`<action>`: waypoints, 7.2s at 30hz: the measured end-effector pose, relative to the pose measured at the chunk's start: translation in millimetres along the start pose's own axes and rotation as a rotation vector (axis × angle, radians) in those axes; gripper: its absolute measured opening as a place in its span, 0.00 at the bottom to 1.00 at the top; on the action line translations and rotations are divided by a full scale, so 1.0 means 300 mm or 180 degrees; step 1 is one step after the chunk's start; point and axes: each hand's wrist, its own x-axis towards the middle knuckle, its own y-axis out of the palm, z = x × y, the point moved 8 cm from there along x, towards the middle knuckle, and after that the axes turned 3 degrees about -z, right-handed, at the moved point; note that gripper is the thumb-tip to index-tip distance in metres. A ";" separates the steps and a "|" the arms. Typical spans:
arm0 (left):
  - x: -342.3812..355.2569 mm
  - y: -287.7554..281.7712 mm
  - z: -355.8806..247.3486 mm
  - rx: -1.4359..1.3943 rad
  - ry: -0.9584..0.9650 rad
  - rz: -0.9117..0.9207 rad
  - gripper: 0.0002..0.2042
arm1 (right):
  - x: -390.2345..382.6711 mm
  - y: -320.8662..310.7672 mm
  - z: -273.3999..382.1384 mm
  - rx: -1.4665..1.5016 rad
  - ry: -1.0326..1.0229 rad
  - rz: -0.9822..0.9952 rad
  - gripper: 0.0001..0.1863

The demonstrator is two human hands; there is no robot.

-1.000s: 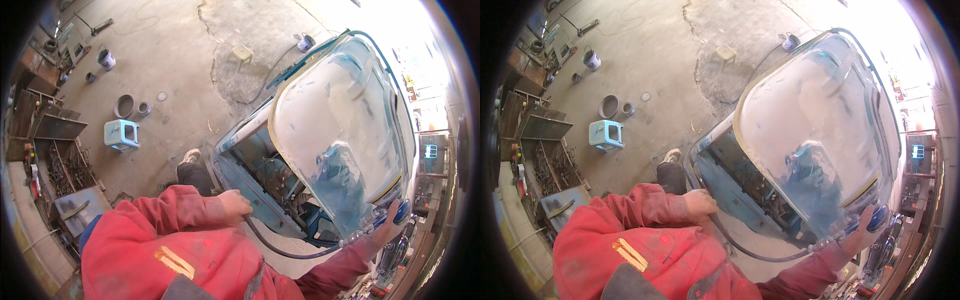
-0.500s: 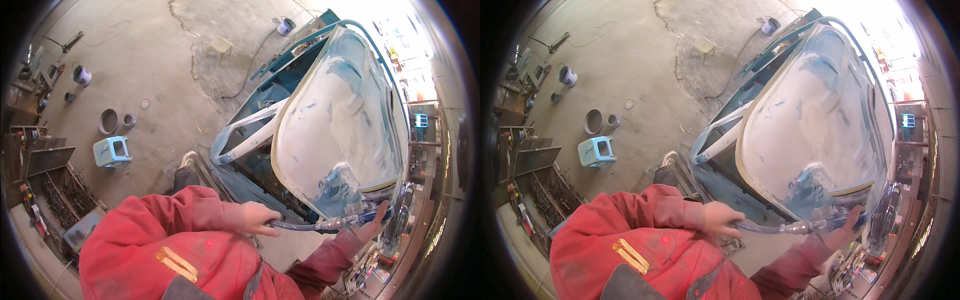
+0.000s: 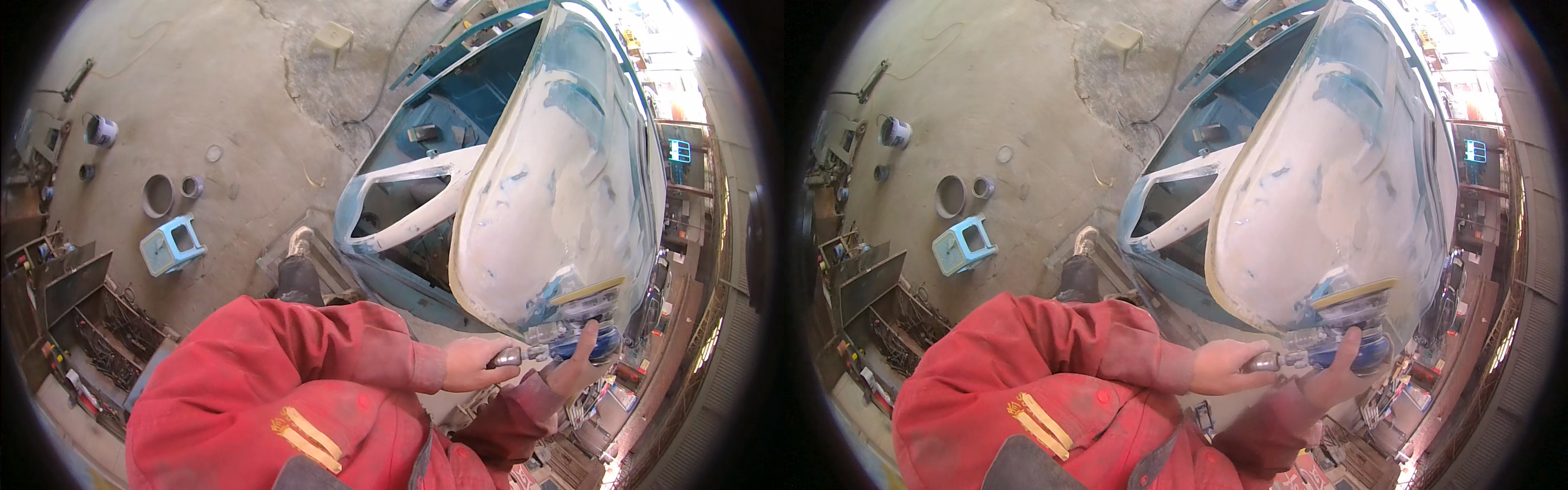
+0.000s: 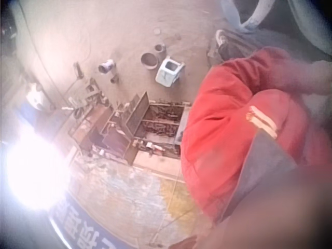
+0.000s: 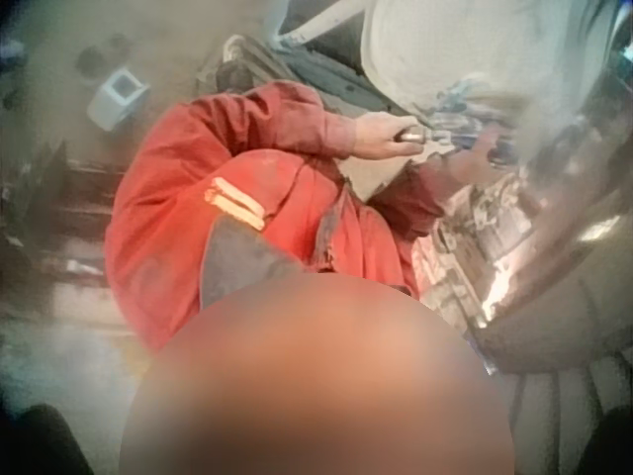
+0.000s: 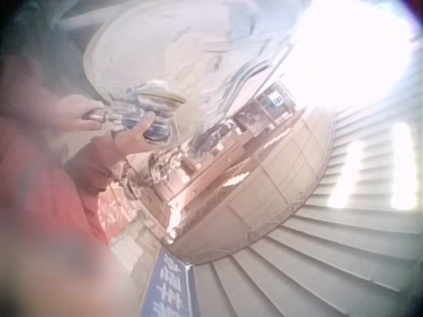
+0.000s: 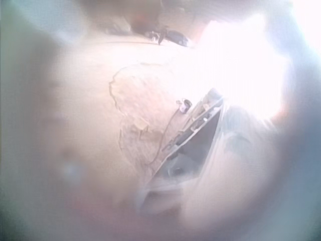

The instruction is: The person uses a pneumatic orbital sander to sand the surface of a car hood. They repeatedly move the sander across the hood and periodically pause to wipe the surface with their hand to check the finish.

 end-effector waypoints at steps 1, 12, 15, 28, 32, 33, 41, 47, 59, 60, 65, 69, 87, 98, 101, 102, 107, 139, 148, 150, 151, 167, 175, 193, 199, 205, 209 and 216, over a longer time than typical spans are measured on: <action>0.002 0.002 0.006 -0.0033 -0.0045 -0.0036 0.23 | -0.010 0.006 0.009 -0.0137 -0.0093 0.0089 0.33; 0.001 0.104 0.030 -0.0721 -0.0270 -0.0251 0.22 | 0.072 0.010 -0.003 -0.0540 -0.0207 0.1688 0.49; -0.004 0.143 0.049 -0.1218 -0.0363 -0.0199 0.23 | 0.058 0.069 0.017 -0.0058 -0.0093 0.2094 0.47; -0.022 0.190 0.045 -0.2903 -0.0741 -0.0133 0.11 | -0.090 0.421 0.180 -0.1543 -0.0497 0.2612 0.40; -0.061 0.165 0.058 -0.2832 -0.1031 0.0177 0.08 | -0.130 0.466 0.159 -0.1780 -0.0410 0.2656 0.39; -0.067 0.165 0.061 -0.2838 -0.1108 0.0285 0.08 | -0.140 0.474 0.153 -0.1811 -0.0319 0.2675 0.39; -0.084 0.131 0.059 -0.3285 -0.1268 0.0403 0.09 | -0.190 0.555 0.145 -0.2232 -0.0103 0.2663 0.33; -0.066 0.122 0.047 -0.3423 -0.0969 0.0128 0.08 | -0.202 0.569 0.117 -0.2445 0.0588 0.2742 0.32; -0.036 0.097 -0.005 -0.3861 -0.1065 0.0479 0.06 | -0.167 0.640 0.144 -0.2501 -0.0086 0.2839 0.33; -0.033 0.093 -0.012 -0.3824 -0.1063 0.0470 0.05 | -0.165 0.646 0.150 -0.2487 -0.0005 0.2831 0.33; -0.011 0.085 -0.041 -0.4114 -0.0982 0.0317 0.05 | -0.149 0.662 0.152 -0.2430 0.0540 0.2707 0.30; -0.008 0.080 -0.061 -0.4287 -0.1144 0.0439 0.05 | -0.130 0.690 0.146 -0.2458 0.0386 0.2743 0.29; 0.156 -0.019 -0.123 -0.3779 -0.0443 -0.0227 0.11 | -0.010 0.885 0.162 -0.2166 -0.0348 0.2844 0.24; 0.186 -0.048 -0.115 -0.3830 -0.0846 0.0110 0.07 | 0.027 0.898 0.144 -0.2374 -0.0514 0.2868 0.23; 0.136 -0.038 -0.109 -0.3398 -0.0643 0.0168 0.07 | -0.017 0.853 0.152 -0.2276 -0.0344 0.2771 0.24; 0.121 -0.043 -0.105 -0.3212 -0.0605 0.0189 0.07 | -0.033 0.836 0.155 -0.2280 -0.0332 0.2743 0.24; -0.002 -0.038 -0.072 -0.3726 -0.1486 0.0492 0.09 | -0.096 0.758 0.157 -0.2389 -0.0015 0.2620 0.26; -0.062 -0.036 0.028 -0.3526 -0.1295 0.0692 0.09 | -0.175 0.664 0.150 -0.2485 -0.0385 0.2337 0.29; -0.115 0.137 0.169 -0.3339 -0.1428 0.1020 0.06 | -0.225 0.532 0.107 -0.2447 -0.0210 0.2256 0.34; -0.135 0.142 0.183 -0.3004 -0.1347 0.1120 0.06 | -0.236 0.514 0.098 -0.2486 -0.0272 0.2274 0.36; -0.141 0.141 0.186 -0.3034 -0.1386 0.1056 0.05 | -0.241 0.511 0.100 -0.2413 -0.0319 0.2275 0.36; 0.011 -0.134 -0.048 -0.3543 -0.1420 0.0700 0.10 | -0.089 0.738 0.123 -0.2072 0.0243 0.2286 0.28; 0.112 -0.234 -0.113 -0.3547 -0.1673 0.0883 0.09 | 0.026 0.865 0.124 -0.2187 -0.0158 0.2430 0.23; 0.361 -0.214 -0.135 -0.3962 -0.1467 0.0934 0.13 | 0.246 1.067 0.099 -0.2505 -0.0805 0.2650 0.21; 0.260 -0.281 -0.168 -0.4004 -0.1550 0.0726 0.12 | 0.200 1.024 0.097 -0.2676 -0.0615 0.2539 0.21; 0.107 -0.261 -0.177 -0.4114 -0.1821 0.0957 0.12 | 0.057 0.937 0.140 -0.2587 -0.0367 0.2507 0.20; 0.130 -0.250 -0.167 -0.4233 -0.1881 0.0882 0.12 | 0.074 0.947 0.136 -0.2622 -0.0351 0.2422 0.20; 0.303 -0.272 -0.139 -0.4265 -0.1579 0.1217 0.08 | 0.234 1.062 0.090 -0.2667 -0.0707 0.2449 0.22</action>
